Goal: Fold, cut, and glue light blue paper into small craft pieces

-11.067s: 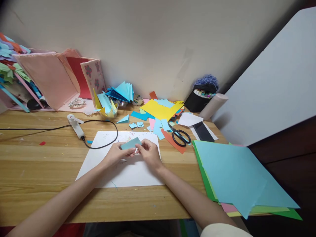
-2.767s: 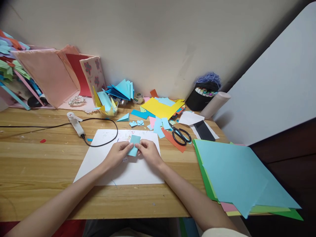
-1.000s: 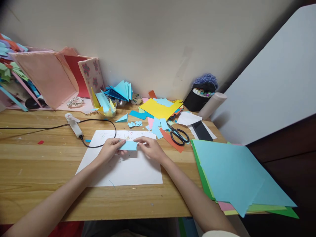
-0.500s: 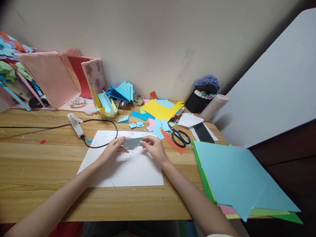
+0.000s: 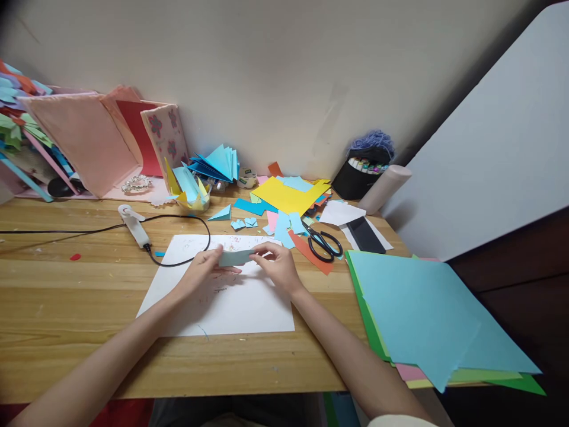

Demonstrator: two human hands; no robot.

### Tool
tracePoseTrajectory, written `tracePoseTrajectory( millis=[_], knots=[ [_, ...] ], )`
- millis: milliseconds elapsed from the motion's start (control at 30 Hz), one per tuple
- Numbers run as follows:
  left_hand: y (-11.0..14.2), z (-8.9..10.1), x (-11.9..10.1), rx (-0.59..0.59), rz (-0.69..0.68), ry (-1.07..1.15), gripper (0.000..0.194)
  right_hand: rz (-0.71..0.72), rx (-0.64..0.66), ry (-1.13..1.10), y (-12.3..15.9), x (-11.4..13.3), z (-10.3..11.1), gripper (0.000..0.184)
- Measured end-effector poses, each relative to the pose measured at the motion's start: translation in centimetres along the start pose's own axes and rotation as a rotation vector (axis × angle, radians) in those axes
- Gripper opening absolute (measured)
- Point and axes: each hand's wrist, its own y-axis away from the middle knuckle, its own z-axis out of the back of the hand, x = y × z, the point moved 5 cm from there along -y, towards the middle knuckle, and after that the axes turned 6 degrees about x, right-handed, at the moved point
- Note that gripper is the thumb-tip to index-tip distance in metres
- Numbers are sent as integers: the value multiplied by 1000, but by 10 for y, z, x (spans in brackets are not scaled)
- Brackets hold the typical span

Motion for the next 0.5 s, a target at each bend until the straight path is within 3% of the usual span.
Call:
tracePoseTrajectory(
  millis=[67,167,267,333,433,500],
  knots=[
    [1,-3,1,102,32,5,63,155,43,58,1,11,0,7],
    [1,-5,6,174,77,-123,49,354,166,137,4,26,-7,11],
    [-2,-4,11,144,57,-218,37,374,237,239,0,28,-1,16],
    [-6,-5,12,95,27,-210,36,236,136,354,-7,20,23,20],
    [-13,-9,6,27,-14,-264,35,-186,-138,666,-11,-8,84,22],
    [-16,-14,-1,0,-46,-368,36,-412,-229,847,-5,-25,118,23]
  ],
)
